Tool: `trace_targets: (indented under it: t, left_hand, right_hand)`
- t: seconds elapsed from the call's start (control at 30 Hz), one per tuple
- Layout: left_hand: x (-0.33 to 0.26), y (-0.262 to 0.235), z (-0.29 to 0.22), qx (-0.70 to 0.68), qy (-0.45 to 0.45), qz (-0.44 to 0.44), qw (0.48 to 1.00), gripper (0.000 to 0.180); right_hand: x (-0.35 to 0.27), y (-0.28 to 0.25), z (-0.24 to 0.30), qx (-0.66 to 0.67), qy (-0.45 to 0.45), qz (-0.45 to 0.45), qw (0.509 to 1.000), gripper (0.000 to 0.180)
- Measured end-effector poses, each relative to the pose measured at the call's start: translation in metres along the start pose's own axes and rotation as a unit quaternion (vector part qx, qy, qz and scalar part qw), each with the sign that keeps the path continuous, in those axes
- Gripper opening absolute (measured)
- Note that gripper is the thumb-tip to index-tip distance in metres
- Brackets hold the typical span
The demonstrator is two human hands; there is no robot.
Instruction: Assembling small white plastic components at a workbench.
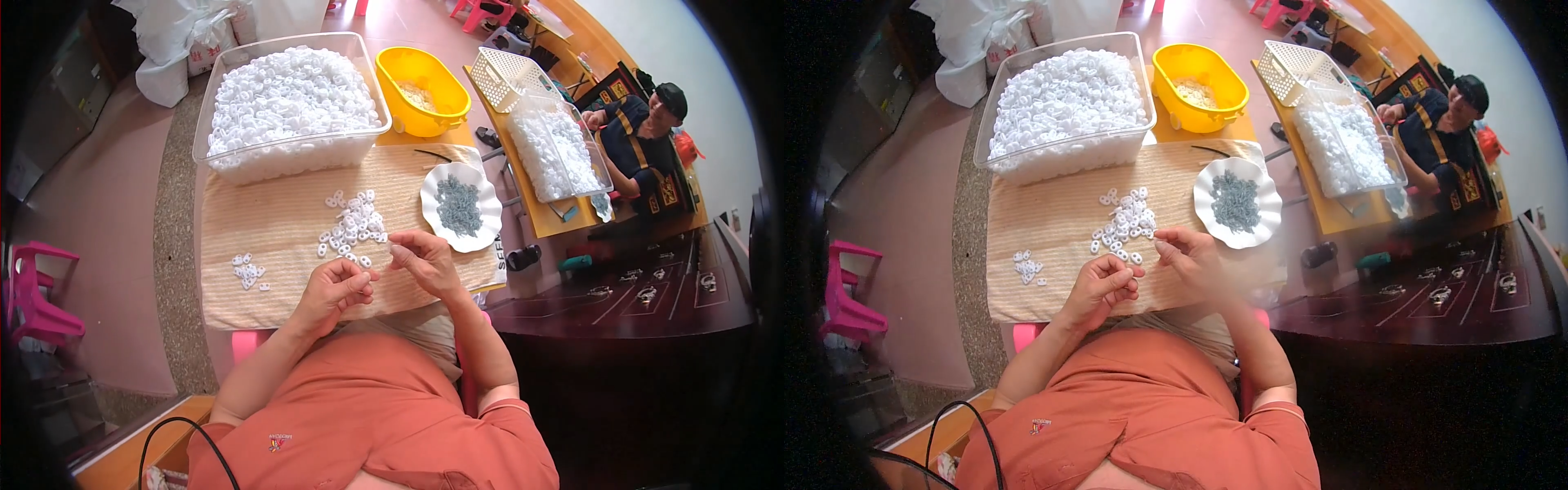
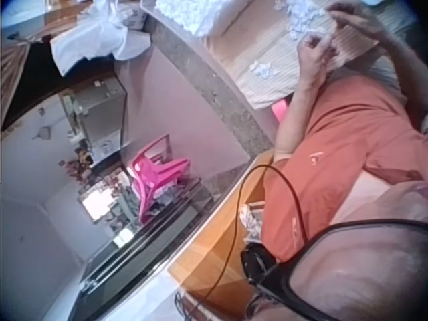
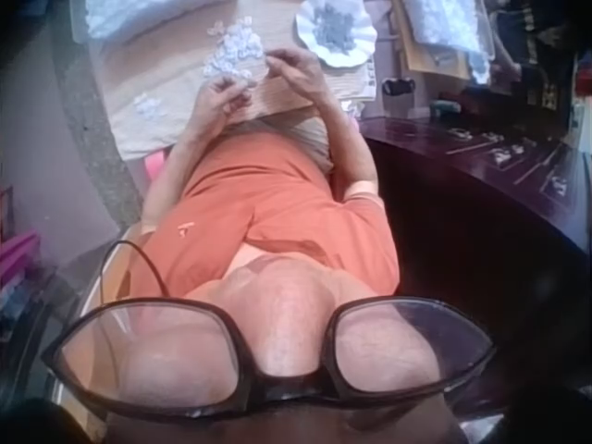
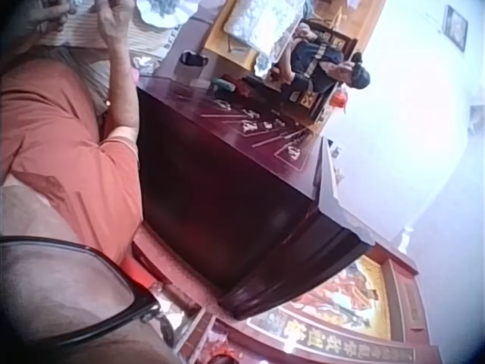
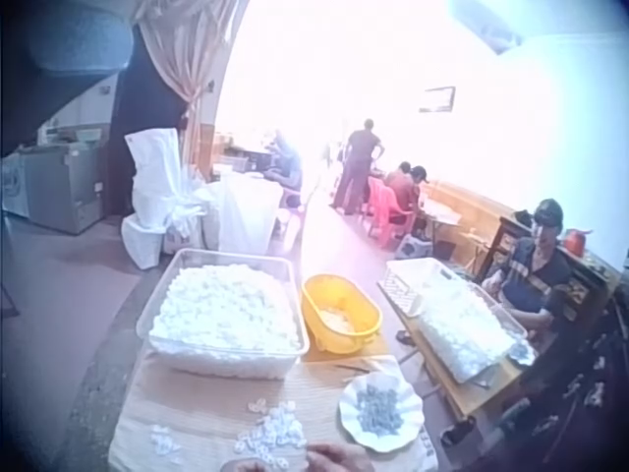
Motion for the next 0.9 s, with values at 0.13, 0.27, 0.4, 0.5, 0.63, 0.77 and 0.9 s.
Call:
trace_targets:
  t: [0.13, 0.27, 0.4, 0.5, 0.63, 0.77, 0.9]
  left_hand:
    - [0.0, 0.0, 0.0, 0.0, -0.001, -0.003, 1.0, 0.009]
    - [-0.001, 0.001, 0.0, 0.003, 0.0, -0.001, 1.0, 0.009]
    - [-0.001, 0.0, 0.002, 0.003, -0.005, -0.004, 1.0, 0.009]
    - [-0.001, -0.001, 0.002, 0.006, -0.006, -0.003, 1.0, 0.009]
    - [0.0, -0.001, 0.0, 0.01, 0.002, 0.004, 1.0, 0.01]
    - [0.0, 0.0, -0.001, 0.018, 0.003, 0.004, 1.0, 0.01]
    - [0.001, 0.001, -0.002, 0.015, -0.005, -0.005, 1.0, 0.01]
  right_hand:
    - [0.006, -0.009, 0.005, -0.024, 0.001, -0.009, 1.0, 0.019]
    - [0.03, -0.033, 0.023, -0.064, -0.049, -0.033, 0.996, 0.017]
    - [0.064, -0.054, 0.059, -0.111, -0.094, -0.114, 0.983, 0.016]
    - [0.08, -0.063, 0.071, -0.103, -0.125, -0.141, 0.977, 0.014]
    - [0.086, -0.063, 0.072, -0.136, -0.135, -0.148, 0.97, 0.014]
    - [0.078, -0.055, 0.076, -0.157, -0.188, -0.173, 0.954, 0.014]
    - [0.074, -0.05, 0.079, -0.215, -0.235, -0.2, 0.927, 0.013]
Point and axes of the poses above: each hand's wrist, its own x-axis towards the middle knuckle, its own y-axis out of the palm, z = x × y, the point moved 1 cm from there along x, towards the middle knuckle, and after that the axes turned 3 degrees about z, right-handed, at the moved point
